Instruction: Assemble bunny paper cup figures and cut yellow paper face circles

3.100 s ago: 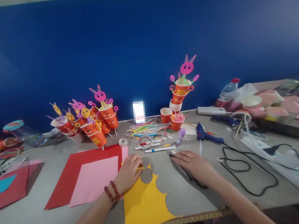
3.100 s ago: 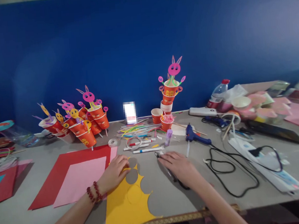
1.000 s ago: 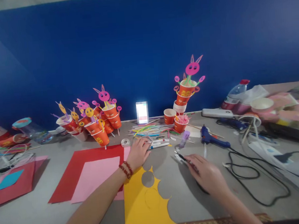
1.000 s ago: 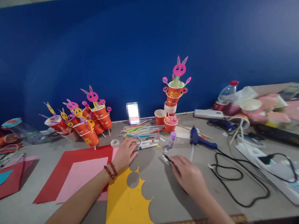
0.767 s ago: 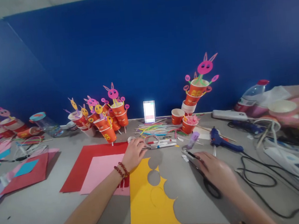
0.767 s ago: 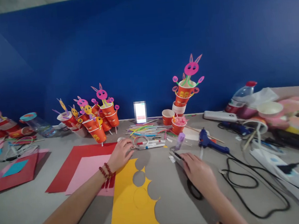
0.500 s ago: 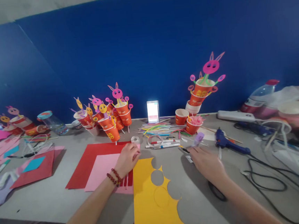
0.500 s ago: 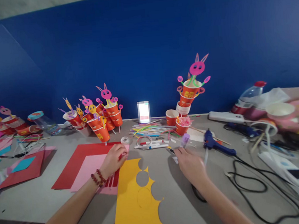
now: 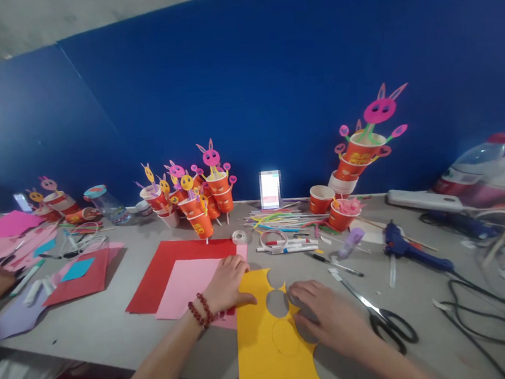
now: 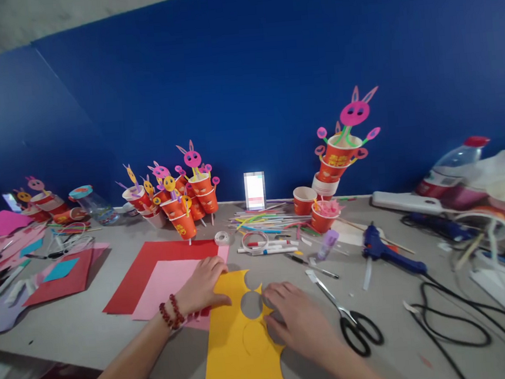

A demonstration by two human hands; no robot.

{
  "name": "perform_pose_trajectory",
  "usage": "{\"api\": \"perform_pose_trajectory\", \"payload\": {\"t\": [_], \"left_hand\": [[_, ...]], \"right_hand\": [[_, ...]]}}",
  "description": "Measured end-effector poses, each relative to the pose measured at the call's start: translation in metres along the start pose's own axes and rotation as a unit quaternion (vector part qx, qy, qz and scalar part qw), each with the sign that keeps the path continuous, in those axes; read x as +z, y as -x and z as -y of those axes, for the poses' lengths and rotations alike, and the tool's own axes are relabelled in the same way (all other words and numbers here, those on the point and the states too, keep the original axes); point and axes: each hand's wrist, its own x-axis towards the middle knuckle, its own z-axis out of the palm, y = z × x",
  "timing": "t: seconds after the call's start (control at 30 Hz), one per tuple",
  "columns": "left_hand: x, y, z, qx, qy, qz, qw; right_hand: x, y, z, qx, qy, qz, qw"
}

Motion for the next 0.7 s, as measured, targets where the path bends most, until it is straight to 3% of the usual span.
{"api": "perform_pose_trajectory", "payload": {"t": [0.13,0.3,0.43,0.5,0.57,0.67,0.7], "left_hand": [[0.000,-0.001,-0.002,-0.010,0.047,0.000,0.999],[-0.008,0.004,-0.006,-0.009,0.152,-0.012,0.988],[-0.017,-0.001,-0.004,-0.001,0.244,-0.062,0.968],[-0.021,-0.008,-0.003,-0.004,0.301,-0.115,0.947],[-0.020,-0.015,-0.003,-0.011,0.447,-0.178,0.877],[-0.011,-0.021,-0.008,-0.022,0.697,-0.198,0.689],[-0.006,-0.022,-0.010,-0.024,0.734,-0.180,0.655]], "right_hand": [[0.005,0.000,0.010,0.022,-0.031,0.003,0.999],[0.009,0.004,0.000,0.076,-0.131,-0.036,0.988],[0.012,0.000,-0.008,0.130,-0.292,-0.053,0.946],[0.010,-0.006,-0.011,0.138,-0.365,-0.070,0.918],[0.008,-0.013,-0.015,0.143,-0.404,-0.109,0.897],[0.006,-0.021,-0.019,0.157,-0.425,-0.186,0.872],[0.007,-0.023,-0.021,0.162,-0.426,-0.211,0.865]]}}
